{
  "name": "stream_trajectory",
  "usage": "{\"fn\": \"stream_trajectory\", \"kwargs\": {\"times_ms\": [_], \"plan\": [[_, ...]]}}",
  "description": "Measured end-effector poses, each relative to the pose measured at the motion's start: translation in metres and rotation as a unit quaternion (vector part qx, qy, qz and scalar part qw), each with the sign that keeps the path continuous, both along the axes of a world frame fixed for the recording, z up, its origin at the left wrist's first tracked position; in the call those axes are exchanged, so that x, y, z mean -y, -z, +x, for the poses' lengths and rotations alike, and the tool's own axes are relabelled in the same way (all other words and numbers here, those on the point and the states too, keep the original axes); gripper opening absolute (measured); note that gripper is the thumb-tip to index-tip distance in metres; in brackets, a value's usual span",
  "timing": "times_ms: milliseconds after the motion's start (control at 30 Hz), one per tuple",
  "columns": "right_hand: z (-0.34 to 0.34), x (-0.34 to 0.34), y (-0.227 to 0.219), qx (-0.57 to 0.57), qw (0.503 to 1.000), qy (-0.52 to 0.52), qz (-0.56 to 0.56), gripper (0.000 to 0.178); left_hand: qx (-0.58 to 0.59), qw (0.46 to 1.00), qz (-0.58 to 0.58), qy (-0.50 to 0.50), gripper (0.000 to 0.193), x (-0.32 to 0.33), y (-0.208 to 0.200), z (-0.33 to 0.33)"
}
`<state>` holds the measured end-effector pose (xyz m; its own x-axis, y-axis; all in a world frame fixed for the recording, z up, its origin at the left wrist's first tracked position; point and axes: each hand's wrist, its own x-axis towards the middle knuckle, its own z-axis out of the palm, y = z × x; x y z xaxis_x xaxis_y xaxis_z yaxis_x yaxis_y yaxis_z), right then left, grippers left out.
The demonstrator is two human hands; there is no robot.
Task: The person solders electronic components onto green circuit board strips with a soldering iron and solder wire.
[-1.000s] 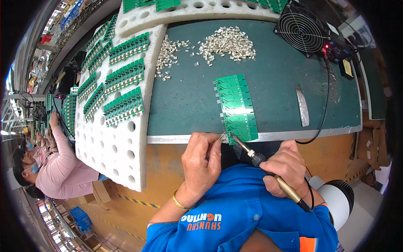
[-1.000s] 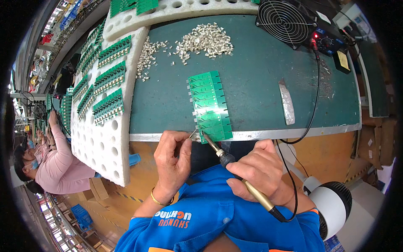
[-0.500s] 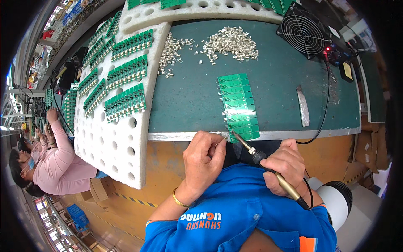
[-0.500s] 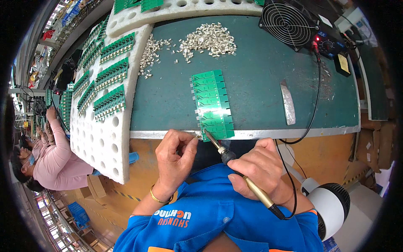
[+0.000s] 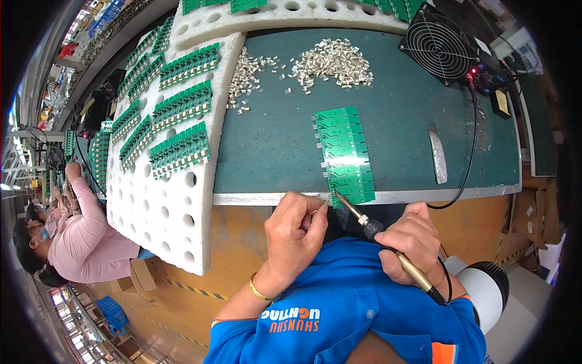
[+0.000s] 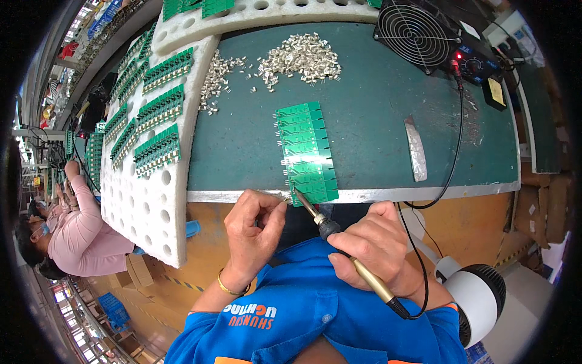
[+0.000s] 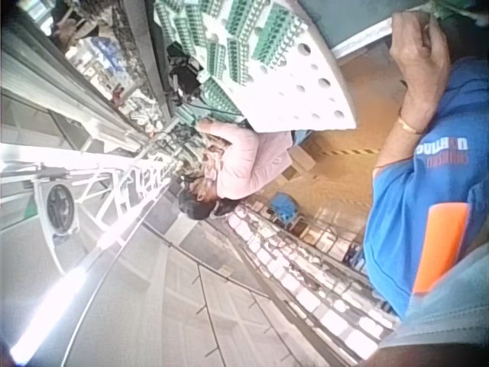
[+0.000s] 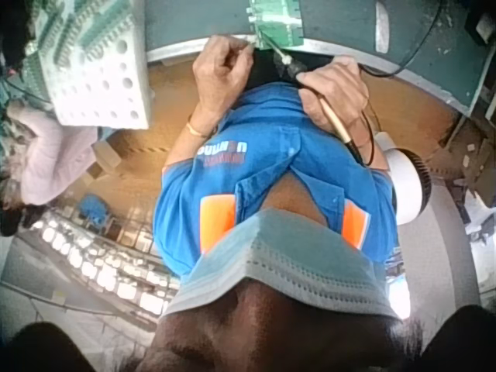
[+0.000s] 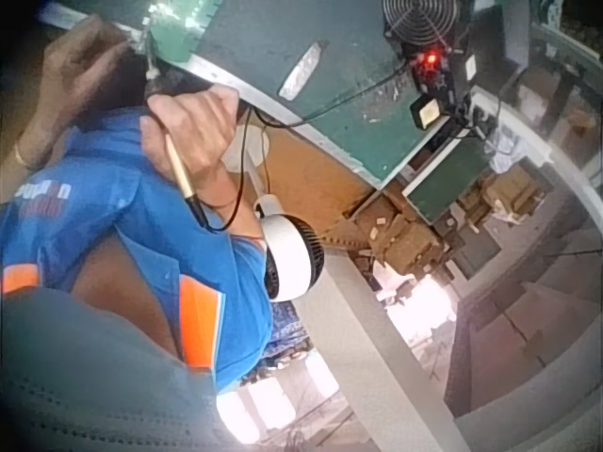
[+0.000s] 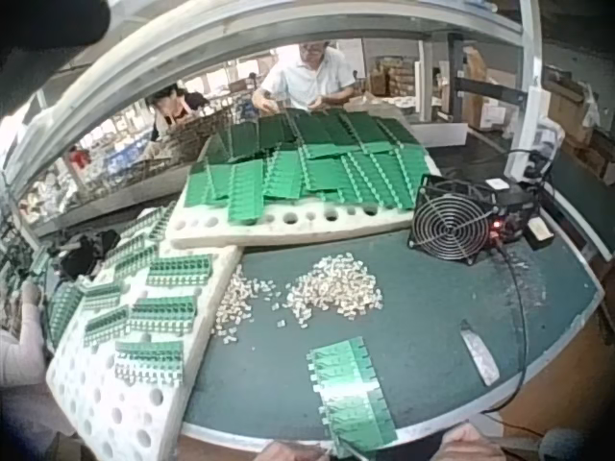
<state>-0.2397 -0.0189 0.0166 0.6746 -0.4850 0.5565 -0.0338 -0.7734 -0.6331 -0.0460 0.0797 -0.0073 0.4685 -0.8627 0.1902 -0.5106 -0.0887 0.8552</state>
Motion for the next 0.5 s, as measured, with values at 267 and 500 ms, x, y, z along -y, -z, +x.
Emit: {"fn": "stream_trajectory", "kwargs": {"times_ms": [267,500], "plan": [[0.0002,-0.0004,0.0006,-0.006,1.000,-0.001,0.001,0.021,0.012,1.000,0.002,0.002,0.009,0.0029,0.0001,0.0000],[0.0015,0.0002,-0.0009,-0.009,1.000,-0.004,0.006,0.021,0.015,1.000,0.005,-0.001,0.009,0.0025,0.0012,0.0007]]}}
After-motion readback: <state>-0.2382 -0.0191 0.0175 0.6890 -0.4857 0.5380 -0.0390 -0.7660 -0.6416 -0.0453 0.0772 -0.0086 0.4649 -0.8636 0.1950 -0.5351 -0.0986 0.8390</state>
